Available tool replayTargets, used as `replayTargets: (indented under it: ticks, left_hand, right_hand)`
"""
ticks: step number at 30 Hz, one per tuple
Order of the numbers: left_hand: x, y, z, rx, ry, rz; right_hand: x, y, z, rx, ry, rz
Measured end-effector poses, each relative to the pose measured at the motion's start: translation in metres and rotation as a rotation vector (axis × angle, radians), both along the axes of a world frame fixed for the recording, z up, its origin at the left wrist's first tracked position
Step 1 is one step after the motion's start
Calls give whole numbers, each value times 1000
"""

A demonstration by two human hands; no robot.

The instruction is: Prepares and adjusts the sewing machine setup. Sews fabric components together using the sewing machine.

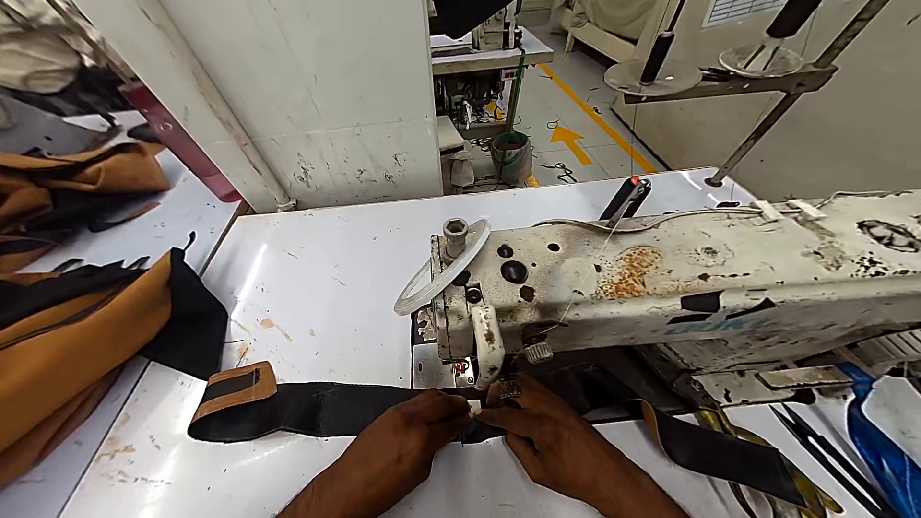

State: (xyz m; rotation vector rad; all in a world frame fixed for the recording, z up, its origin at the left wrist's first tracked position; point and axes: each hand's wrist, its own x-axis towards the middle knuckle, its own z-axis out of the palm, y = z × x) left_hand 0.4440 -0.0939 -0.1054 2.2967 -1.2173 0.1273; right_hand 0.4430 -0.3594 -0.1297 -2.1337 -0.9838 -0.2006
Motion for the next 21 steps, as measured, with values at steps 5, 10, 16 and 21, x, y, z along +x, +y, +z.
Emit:
replayTargets:
  ticks: [5,10,16,21]
  left_hand:
    - [-4,4,-6,18,-38,-56]
    - [-4,4,-6,12,-24,-56]
    - [-7,1,-8,7,-60,-3]
    - [-1,8,-4,45,-81,47]
  right_hand:
    - [-1,0,3,-2,13,-2]
    - [-9,-5,2,-33,-149,-74]
    - [-8,-7,4,-210,-262,-130]
    - [-7,-2,3,-247,-214,-150]
